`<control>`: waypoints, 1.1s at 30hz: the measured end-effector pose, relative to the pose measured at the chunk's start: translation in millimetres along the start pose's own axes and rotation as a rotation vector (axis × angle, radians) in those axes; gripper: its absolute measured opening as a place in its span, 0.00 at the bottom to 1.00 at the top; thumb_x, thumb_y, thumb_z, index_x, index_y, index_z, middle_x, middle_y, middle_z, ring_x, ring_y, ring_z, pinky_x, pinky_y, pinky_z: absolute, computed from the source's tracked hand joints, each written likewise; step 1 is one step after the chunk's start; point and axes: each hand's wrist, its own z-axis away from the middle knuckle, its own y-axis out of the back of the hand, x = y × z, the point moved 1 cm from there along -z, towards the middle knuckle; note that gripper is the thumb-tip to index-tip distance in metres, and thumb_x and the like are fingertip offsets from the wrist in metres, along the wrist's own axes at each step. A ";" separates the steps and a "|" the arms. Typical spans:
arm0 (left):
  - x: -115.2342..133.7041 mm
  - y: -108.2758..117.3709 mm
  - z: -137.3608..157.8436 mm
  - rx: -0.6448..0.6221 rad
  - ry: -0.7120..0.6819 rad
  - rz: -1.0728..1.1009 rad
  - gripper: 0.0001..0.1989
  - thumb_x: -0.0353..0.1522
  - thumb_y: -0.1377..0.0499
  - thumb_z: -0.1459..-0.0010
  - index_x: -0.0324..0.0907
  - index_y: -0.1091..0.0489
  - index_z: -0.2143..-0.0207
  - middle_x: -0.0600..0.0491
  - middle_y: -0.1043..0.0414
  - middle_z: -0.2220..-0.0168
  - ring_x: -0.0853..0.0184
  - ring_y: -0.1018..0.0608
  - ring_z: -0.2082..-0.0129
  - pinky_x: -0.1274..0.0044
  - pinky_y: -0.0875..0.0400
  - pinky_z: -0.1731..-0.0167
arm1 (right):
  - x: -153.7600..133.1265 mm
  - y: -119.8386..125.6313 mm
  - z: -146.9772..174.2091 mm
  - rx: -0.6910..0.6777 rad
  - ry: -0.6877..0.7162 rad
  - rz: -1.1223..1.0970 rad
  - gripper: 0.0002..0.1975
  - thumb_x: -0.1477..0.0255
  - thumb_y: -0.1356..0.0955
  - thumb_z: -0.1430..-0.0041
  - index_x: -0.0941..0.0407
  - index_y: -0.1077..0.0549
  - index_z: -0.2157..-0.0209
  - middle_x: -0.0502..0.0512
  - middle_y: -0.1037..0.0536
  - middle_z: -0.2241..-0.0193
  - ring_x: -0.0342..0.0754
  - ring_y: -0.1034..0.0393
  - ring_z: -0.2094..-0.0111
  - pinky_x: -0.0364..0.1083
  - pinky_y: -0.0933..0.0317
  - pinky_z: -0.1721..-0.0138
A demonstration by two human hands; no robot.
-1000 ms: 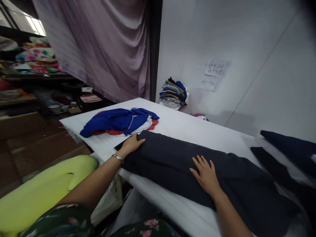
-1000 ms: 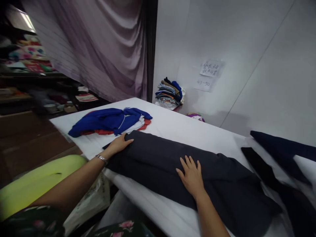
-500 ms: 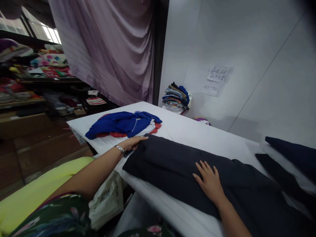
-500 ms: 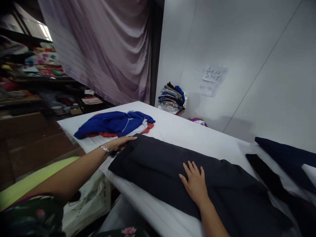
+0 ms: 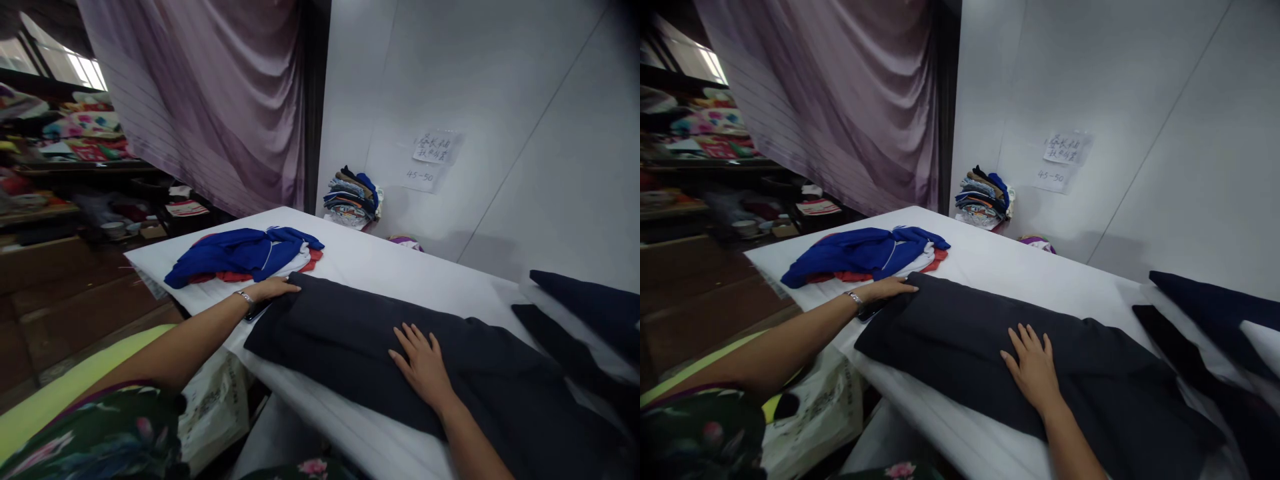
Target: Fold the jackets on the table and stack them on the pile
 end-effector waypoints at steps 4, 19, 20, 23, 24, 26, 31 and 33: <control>2.1 -5.6 2.3 -0.156 -0.021 0.117 0.32 0.45 0.30 0.64 0.42 0.30 0.56 0.46 0.24 0.53 0.56 0.21 0.57 0.72 0.26 0.61 | -0.4 0.0 0.4 0.001 -0.005 -0.001 0.28 0.54 0.44 0.36 0.52 0.38 0.40 0.58 0.38 0.39 0.57 0.50 0.36 0.63 0.61 0.39; 8.7 -10.1 30.0 -0.076 -0.161 0.092 0.38 0.44 0.31 0.63 0.42 0.32 0.48 0.44 0.27 0.49 0.54 0.27 0.48 0.70 0.32 0.49 | 1.7 -1.4 0.7 0.012 0.002 0.011 0.28 0.54 0.43 0.36 0.52 0.38 0.40 0.57 0.38 0.39 0.56 0.49 0.37 0.62 0.60 0.39; 8.3 -10.3 30.9 -0.061 -0.160 0.108 0.38 0.44 0.31 0.63 0.42 0.32 0.48 0.44 0.27 0.49 0.54 0.26 0.49 0.70 0.32 0.49 | 2.2 -2.0 0.7 0.012 0.003 0.010 0.28 0.54 0.43 0.36 0.51 0.38 0.40 0.57 0.38 0.39 0.56 0.49 0.37 0.62 0.60 0.39; 8.0 -11.7 34.7 -0.085 -0.146 0.206 0.35 0.44 0.32 0.60 0.44 0.33 0.48 0.47 0.26 0.51 0.56 0.25 0.51 0.71 0.29 0.51 | 3.3 -3.4 0.8 0.007 0.000 0.010 0.28 0.54 0.43 0.36 0.51 0.38 0.40 0.57 0.38 0.39 0.56 0.49 0.37 0.62 0.61 0.39; 8.4 -12.2 36.3 -0.106 -0.143 0.241 0.34 0.44 0.32 0.59 0.44 0.33 0.49 0.48 0.25 0.51 0.57 0.24 0.52 0.71 0.29 0.52 | 3.4 -3.5 0.8 0.005 -0.001 0.010 0.28 0.54 0.43 0.36 0.50 0.38 0.39 0.57 0.38 0.39 0.56 0.49 0.37 0.62 0.61 0.39; 9.6 -12.7 39.0 -0.142 -0.136 0.288 0.31 0.43 0.33 0.58 0.44 0.33 0.51 0.49 0.25 0.52 0.58 0.23 0.52 0.73 0.27 0.54 | 3.0 -2.7 0.7 0.004 -0.003 0.010 0.28 0.54 0.43 0.36 0.50 0.38 0.39 0.57 0.38 0.39 0.56 0.49 0.37 0.62 0.60 0.39; 12.4 -9.3 39.8 -0.170 -0.049 0.288 0.31 0.43 0.32 0.59 0.46 0.33 0.52 0.50 0.25 0.52 0.59 0.22 0.54 0.74 0.24 0.60 | 0.8 2.7 0.4 -0.006 -0.001 0.008 0.28 0.54 0.43 0.36 0.52 0.38 0.39 0.57 0.39 0.39 0.56 0.50 0.36 0.62 0.61 0.38; 13.1 -7.0 39.3 -0.174 -0.004 0.242 0.33 0.45 0.32 0.59 0.48 0.34 0.50 0.50 0.24 0.53 0.58 0.21 0.56 0.75 0.23 0.65 | 0.3 4.6 0.0 -0.015 -0.002 0.003 0.28 0.54 0.43 0.35 0.52 0.39 0.39 0.57 0.39 0.38 0.56 0.50 0.36 0.62 0.62 0.38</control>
